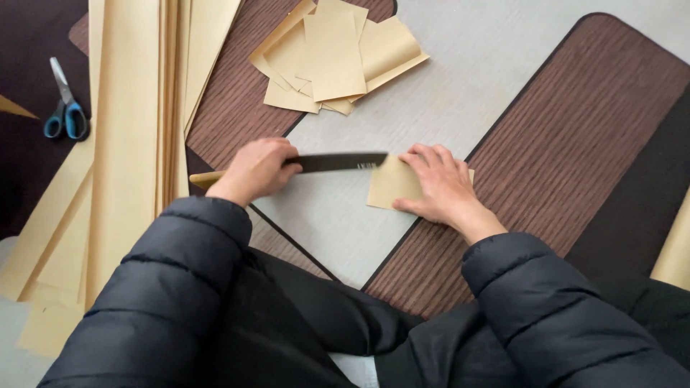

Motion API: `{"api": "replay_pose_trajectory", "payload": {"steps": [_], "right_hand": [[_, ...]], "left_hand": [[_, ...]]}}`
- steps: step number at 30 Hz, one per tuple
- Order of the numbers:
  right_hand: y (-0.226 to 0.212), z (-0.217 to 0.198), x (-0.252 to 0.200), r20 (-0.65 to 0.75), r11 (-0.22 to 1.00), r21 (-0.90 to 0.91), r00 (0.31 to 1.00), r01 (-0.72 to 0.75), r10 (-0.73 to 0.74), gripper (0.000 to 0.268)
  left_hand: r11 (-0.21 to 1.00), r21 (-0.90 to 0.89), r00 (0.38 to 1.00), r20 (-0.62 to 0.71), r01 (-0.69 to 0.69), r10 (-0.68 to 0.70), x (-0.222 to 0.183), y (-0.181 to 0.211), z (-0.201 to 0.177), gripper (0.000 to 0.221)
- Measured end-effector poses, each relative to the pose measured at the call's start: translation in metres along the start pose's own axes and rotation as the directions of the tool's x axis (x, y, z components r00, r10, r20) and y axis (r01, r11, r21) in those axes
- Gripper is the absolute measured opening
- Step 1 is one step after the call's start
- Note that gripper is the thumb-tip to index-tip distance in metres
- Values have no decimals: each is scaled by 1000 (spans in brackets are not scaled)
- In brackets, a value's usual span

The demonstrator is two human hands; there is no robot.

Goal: Folding and cutting brown paper strips into smaller pieces for packaging using a knife.

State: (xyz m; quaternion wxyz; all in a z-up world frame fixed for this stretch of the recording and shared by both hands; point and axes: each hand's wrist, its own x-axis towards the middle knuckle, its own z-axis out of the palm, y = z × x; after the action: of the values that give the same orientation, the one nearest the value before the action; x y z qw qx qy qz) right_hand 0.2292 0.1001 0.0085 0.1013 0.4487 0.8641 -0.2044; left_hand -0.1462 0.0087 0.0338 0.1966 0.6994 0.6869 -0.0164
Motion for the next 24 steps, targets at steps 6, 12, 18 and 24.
{"api": "replay_pose_trajectory", "payload": {"steps": [6,12,18,24], "right_hand": [[-3,-3,-3,16,1000,12,1000,-3,3,97],[0,0,-1,7,1000,13,1000,4,-4,98],[2,2,0,8,1000,17,1000,2,-2,98],[0,0,-1,26,1000,24,1000,-10,10,99]], "left_hand": [[997,-19,996,-36,77,-78,22,-11,5,15],[992,-56,991,-67,111,-114,28,-16,7,19],[985,-123,987,-94,119,-131,22,-13,3,18],[970,-196,983,-80,146,-164,9,-3,-4,16]]}}
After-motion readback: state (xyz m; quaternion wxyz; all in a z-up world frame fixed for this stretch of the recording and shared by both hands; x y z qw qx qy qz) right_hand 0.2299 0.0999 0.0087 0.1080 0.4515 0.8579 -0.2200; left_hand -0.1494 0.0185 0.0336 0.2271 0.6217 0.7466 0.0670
